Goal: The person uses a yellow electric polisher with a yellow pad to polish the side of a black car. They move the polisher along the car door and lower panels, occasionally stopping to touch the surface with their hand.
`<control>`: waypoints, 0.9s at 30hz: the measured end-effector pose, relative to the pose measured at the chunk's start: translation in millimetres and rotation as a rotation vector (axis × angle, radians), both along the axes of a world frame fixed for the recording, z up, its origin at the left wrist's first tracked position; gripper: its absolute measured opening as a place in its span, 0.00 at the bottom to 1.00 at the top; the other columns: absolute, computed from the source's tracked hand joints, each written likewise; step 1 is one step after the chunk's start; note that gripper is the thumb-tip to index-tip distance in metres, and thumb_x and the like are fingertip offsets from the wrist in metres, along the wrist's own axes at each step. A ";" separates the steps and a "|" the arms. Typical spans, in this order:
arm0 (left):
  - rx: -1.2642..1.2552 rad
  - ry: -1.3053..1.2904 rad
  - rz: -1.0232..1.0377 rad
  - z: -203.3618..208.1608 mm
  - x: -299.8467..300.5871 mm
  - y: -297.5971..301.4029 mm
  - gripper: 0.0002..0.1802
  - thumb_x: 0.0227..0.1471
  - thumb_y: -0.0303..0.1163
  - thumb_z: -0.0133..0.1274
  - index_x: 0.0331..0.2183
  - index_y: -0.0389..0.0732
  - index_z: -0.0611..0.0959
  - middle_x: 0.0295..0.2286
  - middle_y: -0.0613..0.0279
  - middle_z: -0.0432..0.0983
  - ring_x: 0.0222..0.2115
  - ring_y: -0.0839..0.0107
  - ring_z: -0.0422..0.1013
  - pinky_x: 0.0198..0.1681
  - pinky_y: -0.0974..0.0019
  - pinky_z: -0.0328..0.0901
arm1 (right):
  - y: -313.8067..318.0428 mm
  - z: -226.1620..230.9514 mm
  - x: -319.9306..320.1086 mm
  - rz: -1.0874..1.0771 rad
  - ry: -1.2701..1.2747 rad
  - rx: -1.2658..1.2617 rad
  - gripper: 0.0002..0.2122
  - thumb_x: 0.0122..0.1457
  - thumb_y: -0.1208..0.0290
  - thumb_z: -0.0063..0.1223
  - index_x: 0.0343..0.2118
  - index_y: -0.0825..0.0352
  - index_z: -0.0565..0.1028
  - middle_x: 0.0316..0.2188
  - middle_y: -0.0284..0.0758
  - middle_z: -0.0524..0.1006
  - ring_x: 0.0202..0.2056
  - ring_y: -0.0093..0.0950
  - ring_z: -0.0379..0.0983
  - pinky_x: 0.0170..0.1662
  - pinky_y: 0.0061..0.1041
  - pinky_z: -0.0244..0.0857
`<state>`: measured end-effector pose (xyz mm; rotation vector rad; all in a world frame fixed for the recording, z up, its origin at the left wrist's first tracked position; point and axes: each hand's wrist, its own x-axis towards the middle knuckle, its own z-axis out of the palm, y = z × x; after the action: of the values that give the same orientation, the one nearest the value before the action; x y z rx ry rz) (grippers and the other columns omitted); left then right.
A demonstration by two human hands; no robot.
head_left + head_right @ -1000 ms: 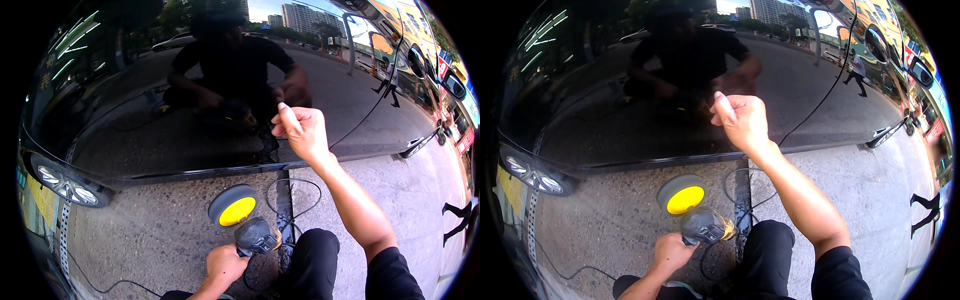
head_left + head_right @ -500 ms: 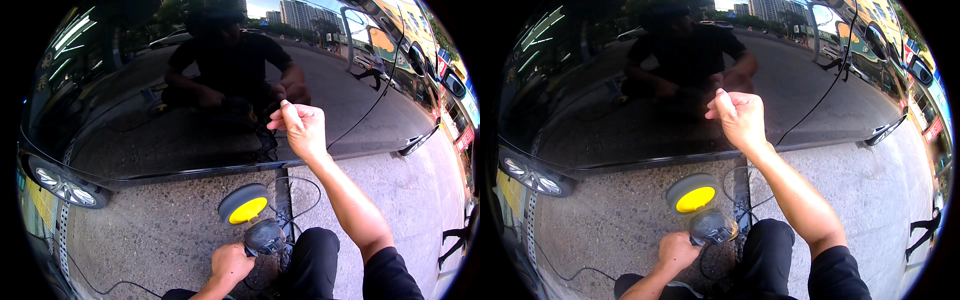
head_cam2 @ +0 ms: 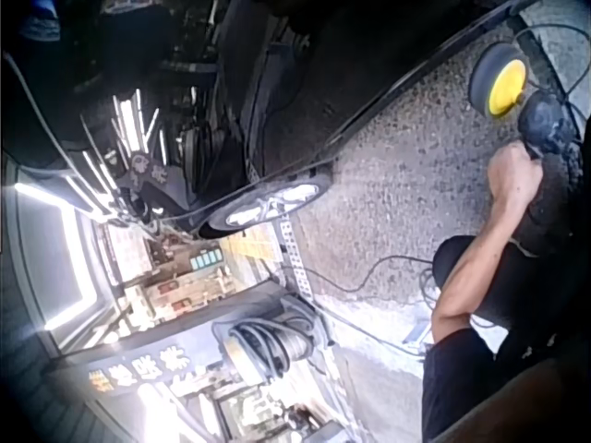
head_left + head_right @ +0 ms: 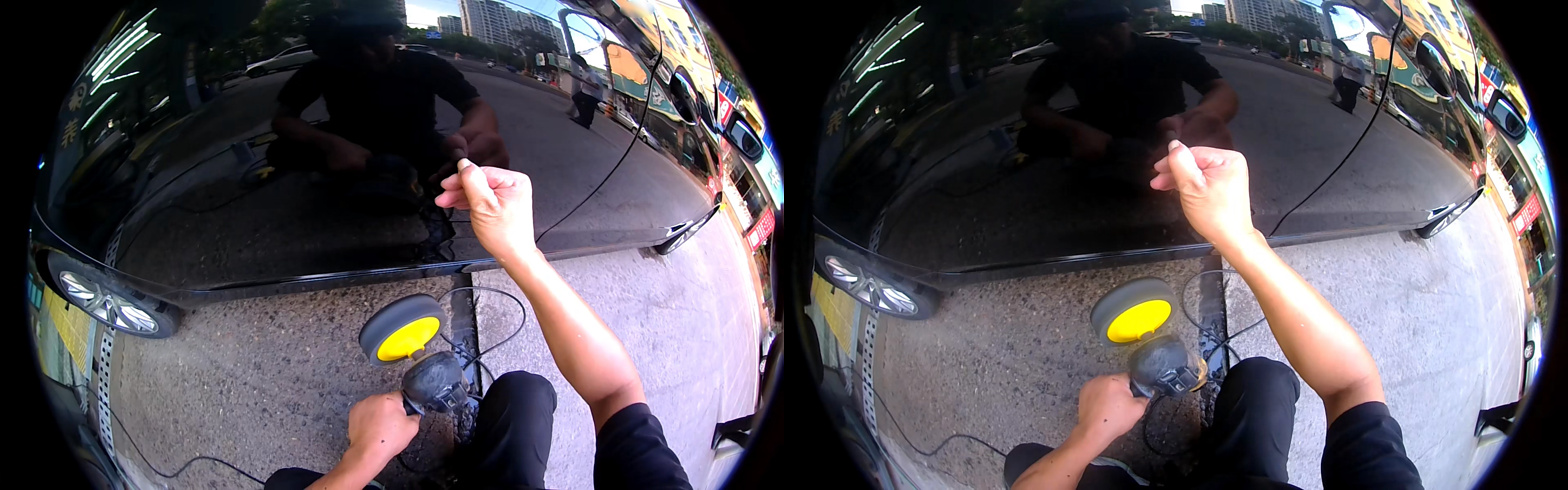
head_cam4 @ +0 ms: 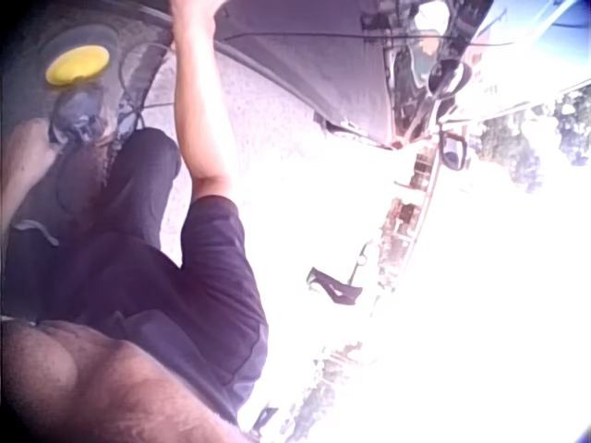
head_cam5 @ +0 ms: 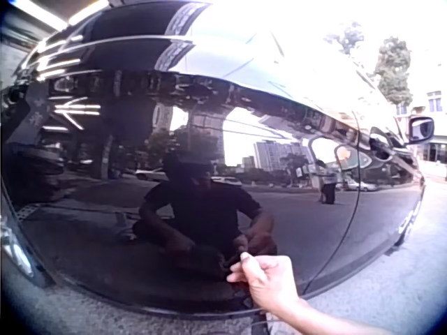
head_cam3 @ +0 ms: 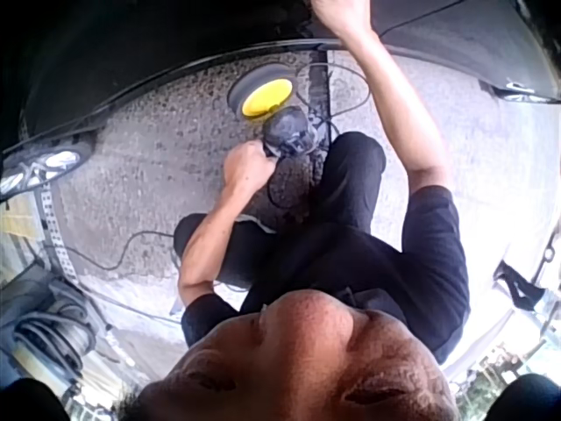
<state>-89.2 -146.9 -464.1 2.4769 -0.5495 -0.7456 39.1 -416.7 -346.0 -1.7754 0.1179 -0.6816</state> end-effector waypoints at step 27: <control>-0.665 -0.286 0.422 -60.3 67.7 21.8 0.11 0.47 0.33 0.71 0.32 0.37 0.89 0.28 0.51 0.87 0.30 0.58 0.85 0.34 0.58 0.75 | -79.0 -218.2 -151.4 0.122 0.665 -0.814 0.15 0.49 0.69 0.65 0.38 0.67 0.74 0.37 0.52 0.80 0.44 0.57 0.77 0.48 0.50 0.71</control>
<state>-21.5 -125.1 -524.4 1.9663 -0.2859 -0.0195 -112.3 -495.7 -564.2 -2.7188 0.1952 0.0088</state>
